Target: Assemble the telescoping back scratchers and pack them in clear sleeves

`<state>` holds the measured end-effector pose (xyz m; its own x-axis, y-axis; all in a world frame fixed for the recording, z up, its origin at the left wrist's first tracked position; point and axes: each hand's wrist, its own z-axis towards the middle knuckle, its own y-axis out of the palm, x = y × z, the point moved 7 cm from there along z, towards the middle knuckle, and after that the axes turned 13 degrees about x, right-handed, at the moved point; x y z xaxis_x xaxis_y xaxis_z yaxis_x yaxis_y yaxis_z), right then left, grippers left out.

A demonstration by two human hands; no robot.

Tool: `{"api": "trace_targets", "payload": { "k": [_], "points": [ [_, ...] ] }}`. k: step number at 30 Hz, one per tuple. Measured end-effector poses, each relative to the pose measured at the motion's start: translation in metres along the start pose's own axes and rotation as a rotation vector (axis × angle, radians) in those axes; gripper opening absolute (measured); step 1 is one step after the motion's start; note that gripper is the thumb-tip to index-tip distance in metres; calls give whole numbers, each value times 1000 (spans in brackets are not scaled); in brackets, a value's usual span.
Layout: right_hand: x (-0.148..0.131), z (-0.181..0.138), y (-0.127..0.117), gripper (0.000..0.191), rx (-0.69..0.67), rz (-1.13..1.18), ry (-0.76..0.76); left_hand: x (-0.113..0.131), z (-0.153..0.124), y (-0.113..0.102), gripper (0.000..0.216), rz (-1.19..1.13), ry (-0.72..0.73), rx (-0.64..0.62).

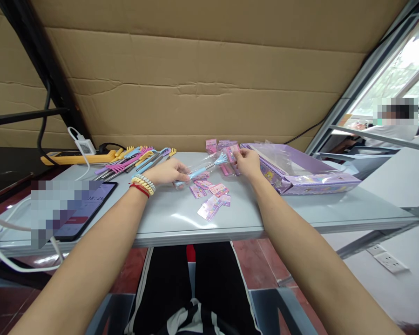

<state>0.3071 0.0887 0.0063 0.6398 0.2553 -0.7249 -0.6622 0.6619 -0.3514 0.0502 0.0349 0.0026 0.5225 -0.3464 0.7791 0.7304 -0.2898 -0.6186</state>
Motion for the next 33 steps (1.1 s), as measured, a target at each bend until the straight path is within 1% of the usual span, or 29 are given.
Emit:
{"api": "trace_targets", "payload": {
  "k": [4, 6, 8, 10, 12, 14, 16, 19, 22, 26, 30, 33],
  "points": [
    [-4, 2, -10, 22, 146, -35, -10, 1, -2, 6, 19, -74, -30, -64],
    [-5, 1, -10, 21, 163, 18, 19, -2, -3, 12, 20, -86, -68, -138],
    [-5, -2, -4, 20, 93, 123, 74, -6, -5, 17, 22, -83, -116, -196],
    [-6, -7, 5, 18, -33, 232, 131, -10, -6, 19, 23, -97, -166, -221],
    [-9, -13, 12, 19, -169, 302, 166, -12, -7, 19, 23, -131, -197, -219],
    [-10, -16, 16, 20, -247, 322, 188, -12, -6, 17, 25, -154, -201, -194],
    [-7, -14, 14, 19, -229, 318, 205, -11, -4, 13, 27, -153, -181, -138],
    [0, -7, 11, 16, -137, 309, 229, -8, 0, 10, 26, -113, -128, -78],
    [4, -4, 11, 16, -111, 300, 227, -9, 2, 11, 24, -63, -111, -79],
    [0, -6, 10, 13, -114, 270, 206, -14, 3, 13, 20, -12, -121, -99],
    [-6, -9, 7, 9, -112, 244, 178, -17, 4, 13, 21, -25, -121, -103],
    [-8, -10, 6, 10, -111, 218, 164, -18, 5, 14, 23, -29, -116, -122]
  ]
}}
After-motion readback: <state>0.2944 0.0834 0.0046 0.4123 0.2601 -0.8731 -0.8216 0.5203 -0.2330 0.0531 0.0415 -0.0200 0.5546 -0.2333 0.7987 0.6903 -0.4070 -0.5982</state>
